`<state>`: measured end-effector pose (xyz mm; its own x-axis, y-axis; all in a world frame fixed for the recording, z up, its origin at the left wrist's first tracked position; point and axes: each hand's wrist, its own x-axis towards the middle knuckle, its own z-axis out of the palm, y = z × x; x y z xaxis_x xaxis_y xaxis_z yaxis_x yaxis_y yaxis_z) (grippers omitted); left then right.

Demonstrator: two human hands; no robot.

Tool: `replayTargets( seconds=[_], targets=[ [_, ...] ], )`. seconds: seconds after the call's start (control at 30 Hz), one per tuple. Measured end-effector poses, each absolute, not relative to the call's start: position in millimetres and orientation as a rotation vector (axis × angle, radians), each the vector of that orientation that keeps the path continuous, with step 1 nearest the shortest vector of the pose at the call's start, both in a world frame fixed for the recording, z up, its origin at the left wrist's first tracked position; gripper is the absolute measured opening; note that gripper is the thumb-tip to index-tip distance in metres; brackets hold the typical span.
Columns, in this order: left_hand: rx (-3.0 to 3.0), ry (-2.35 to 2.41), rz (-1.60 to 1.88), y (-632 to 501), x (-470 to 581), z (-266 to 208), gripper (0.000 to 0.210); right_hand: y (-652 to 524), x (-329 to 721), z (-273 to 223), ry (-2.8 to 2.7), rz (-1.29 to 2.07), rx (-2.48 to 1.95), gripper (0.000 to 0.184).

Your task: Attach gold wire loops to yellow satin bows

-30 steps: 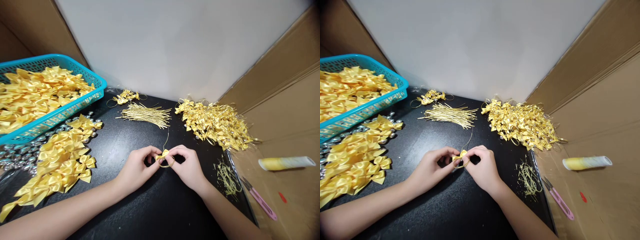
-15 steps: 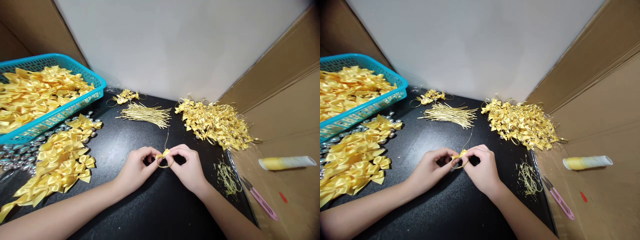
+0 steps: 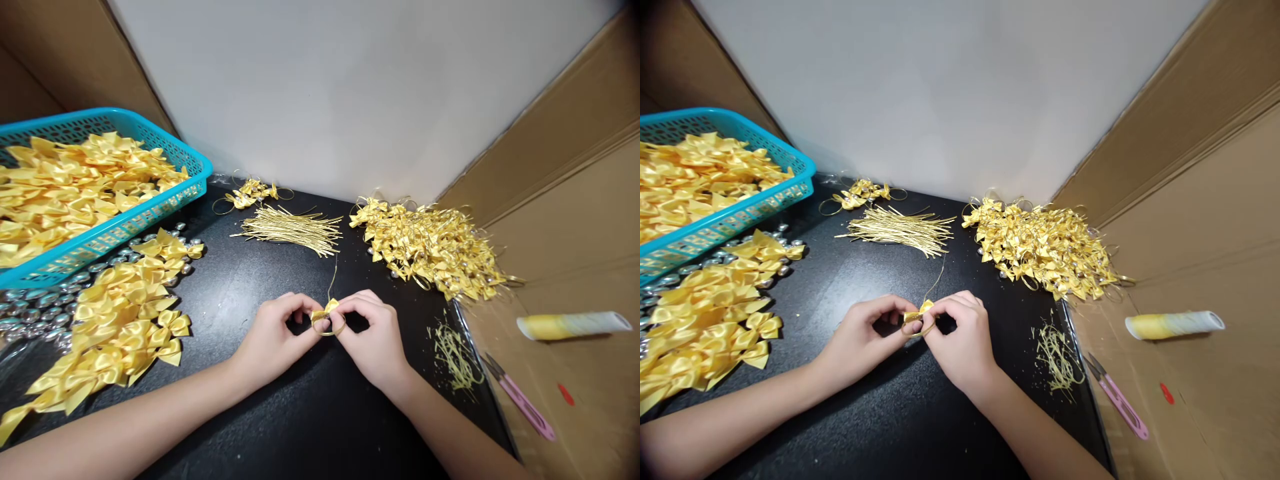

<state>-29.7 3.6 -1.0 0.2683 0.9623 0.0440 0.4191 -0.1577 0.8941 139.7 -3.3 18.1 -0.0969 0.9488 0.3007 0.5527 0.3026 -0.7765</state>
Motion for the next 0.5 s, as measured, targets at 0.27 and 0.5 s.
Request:
replayTargets(
  seconds=[0.27,0.5],
  targets=[
    [1.697,1.266,0.819,3.7,-30.0,-1.3,0.022,-3.5,138.6,15.6,-1.756,0.604,-1.325,0.014],
    [1.674,1.279,0.837,4.0,-30.3,-3.0,0.022,-4.2,137.6,14.9,-1.770,0.577,-1.322,0.014]
  ],
)
